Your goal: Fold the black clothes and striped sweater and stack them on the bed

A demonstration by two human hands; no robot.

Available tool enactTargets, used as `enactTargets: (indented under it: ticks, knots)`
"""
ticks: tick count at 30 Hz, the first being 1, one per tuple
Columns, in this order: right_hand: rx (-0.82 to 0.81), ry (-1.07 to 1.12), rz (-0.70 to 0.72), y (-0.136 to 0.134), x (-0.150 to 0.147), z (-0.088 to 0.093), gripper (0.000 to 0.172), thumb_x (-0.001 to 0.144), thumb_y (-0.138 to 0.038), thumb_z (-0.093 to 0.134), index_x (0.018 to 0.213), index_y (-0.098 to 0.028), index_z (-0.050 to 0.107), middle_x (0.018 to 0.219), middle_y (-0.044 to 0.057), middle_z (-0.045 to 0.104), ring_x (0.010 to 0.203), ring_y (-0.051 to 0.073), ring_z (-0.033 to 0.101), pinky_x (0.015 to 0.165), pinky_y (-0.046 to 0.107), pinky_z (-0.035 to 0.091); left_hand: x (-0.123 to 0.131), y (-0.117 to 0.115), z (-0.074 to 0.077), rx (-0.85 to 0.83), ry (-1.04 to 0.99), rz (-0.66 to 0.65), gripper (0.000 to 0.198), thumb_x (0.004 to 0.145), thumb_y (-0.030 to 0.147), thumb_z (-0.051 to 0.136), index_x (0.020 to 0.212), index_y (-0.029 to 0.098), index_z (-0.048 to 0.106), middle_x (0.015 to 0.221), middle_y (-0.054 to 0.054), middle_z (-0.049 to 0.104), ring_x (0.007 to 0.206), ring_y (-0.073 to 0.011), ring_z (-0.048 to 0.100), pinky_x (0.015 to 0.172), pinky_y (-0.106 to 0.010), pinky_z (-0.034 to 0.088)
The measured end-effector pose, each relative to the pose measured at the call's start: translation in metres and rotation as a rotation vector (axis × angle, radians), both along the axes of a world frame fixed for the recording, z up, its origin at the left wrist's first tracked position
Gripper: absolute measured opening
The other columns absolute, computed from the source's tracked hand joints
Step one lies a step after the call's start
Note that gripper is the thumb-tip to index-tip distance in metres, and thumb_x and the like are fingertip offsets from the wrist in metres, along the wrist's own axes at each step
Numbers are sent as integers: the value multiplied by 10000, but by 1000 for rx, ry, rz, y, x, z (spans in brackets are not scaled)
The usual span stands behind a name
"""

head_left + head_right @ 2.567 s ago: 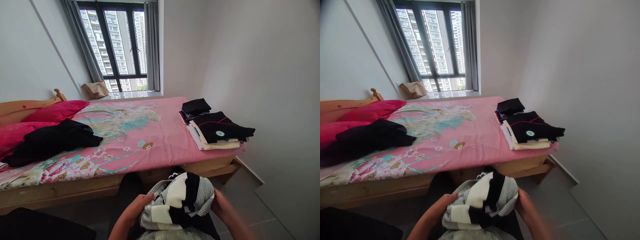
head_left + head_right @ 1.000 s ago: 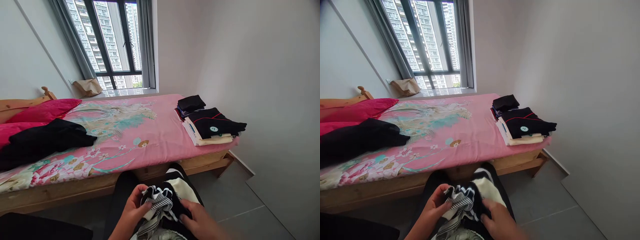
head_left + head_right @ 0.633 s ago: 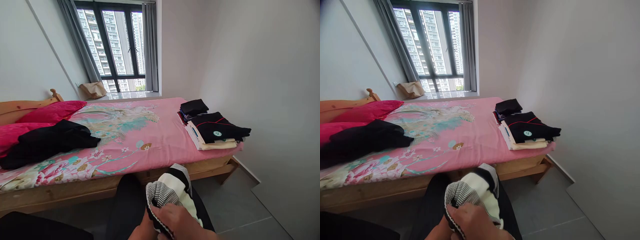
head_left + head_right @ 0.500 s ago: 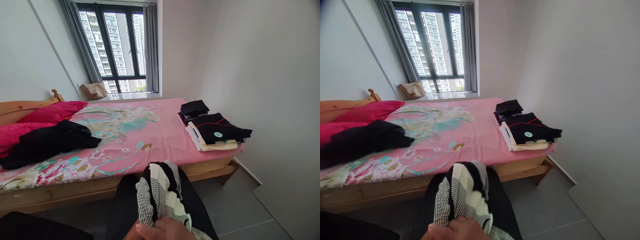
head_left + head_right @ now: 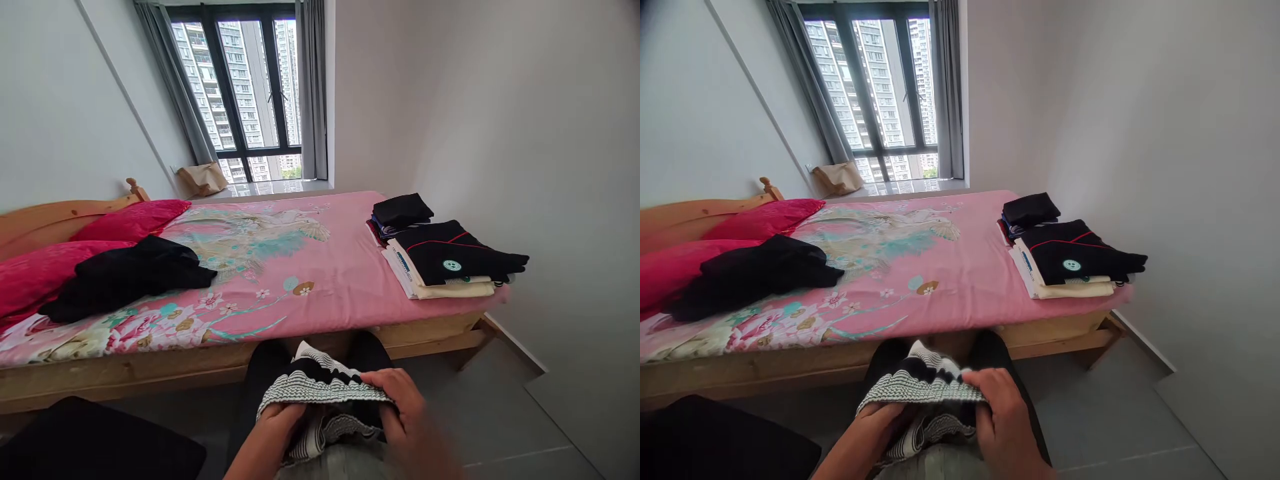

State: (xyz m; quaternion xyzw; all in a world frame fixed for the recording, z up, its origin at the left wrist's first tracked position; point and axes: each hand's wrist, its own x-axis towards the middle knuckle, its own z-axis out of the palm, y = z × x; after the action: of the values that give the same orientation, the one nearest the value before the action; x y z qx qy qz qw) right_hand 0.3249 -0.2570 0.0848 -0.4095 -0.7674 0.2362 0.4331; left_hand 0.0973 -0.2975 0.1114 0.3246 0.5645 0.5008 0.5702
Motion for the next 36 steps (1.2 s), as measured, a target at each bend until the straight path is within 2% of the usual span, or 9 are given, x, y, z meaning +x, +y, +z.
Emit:
enactTargets:
  ticks: [4, 6, 11, 15, 20, 23, 28, 31, 36]
  knots:
    - [-100, 49, -46, -1, -2, 2, 423, 724, -50, 402, 1040, -240, 609, 957, 32, 627, 916, 188, 577, 808, 318, 483, -17, -22, 11, -3, 221, -272, 410, 776, 493, 592, 1008, 173, 703, 912, -89, 699, 870, -235, 638, 844, -377, 502]
    - [-162, 83, -44, -2, -3, 5, 382, 746, -84, 417, 1036, -231, 617, 967, 37, 628, 918, 187, 585, 810, 308, 484, -28, -24, 10, 34, 421, -232, 427, 771, 512, 570, 979, 166, 709, 827, -89, 683, 741, -221, 630, 711, -358, 527]
    - [-267, 164, 24, -6, -11, 12, 335, 765, -109, 450, 1036, -220, 611, 970, 37, 624, 908, 179, 590, 815, 289, 480, -38, -12, -7, 259, 992, -90, 528, 638, 238, 654, 1165, 265, 633, 1245, -79, 577, 1152, -285, 515, 992, -425, 396]
    - [-151, 105, 20, 3, -14, 25, 380, 746, -74, 439, 1051, -233, 600, 983, 37, 623, 940, 187, 580, 826, 310, 479, -28, 8, 5, 185, 860, -237, 461, 757, 174, 452, 1184, 239, 612, 1096, -43, 680, 1005, -222, 620, 914, -350, 455]
    - [18, -116, -43, 33, -5, 34, 565, 631, 17, 395, 1101, -234, 584, 1064, 52, 611, 1036, 213, 539, 918, 400, 439, -23, 26, 61, 349, 599, 78, 435, 776, 250, 478, 1197, 166, 547, 1125, -58, 655, 1016, -206, 607, 881, -292, 470]
    - [-57, -244, -93, 50, 7, 31, 561, 619, 6, 393, 1091, -216, 599, 1092, 64, 606, 1040, 227, 547, 901, 415, 446, -27, 30, 80, 382, 733, 77, 523, 744, 219, 504, 1266, 190, 485, 1169, -58, 632, 1007, -203, 607, 863, -292, 472]
    - [-177, -144, -93, 55, 20, 40, 405, 726, -92, 448, 1079, -223, 597, 1054, 39, 641, 988, 205, 591, 863, 366, 478, -28, 38, 81, 242, 1102, -302, 399, 812, 280, 469, 1189, 242, 593, 1200, -48, 630, 1104, -237, 560, 963, -355, 401]
    - [-3, -108, -105, 35, 9, 60, 304, 778, -170, 541, 1071, -220, 599, 1071, 67, 626, 1025, 222, 571, 890, 381, 469, -16, 44, 84, 260, 1148, -272, 397, 892, 318, 338, 1198, 255, 583, 1193, -46, 630, 1107, -228, 552, 940, -354, 409]
    - [76, -54, 169, -4, -26, 78, 181, 881, -211, 495, 941, -206, 666, 875, 42, 669, 815, 145, 620, 735, 251, 529, 28, 48, 91, 293, 1300, -271, 448, 850, 239, 359, 1266, 180, 516, 1203, -115, 594, 1106, -267, 545, 919, -379, 415]
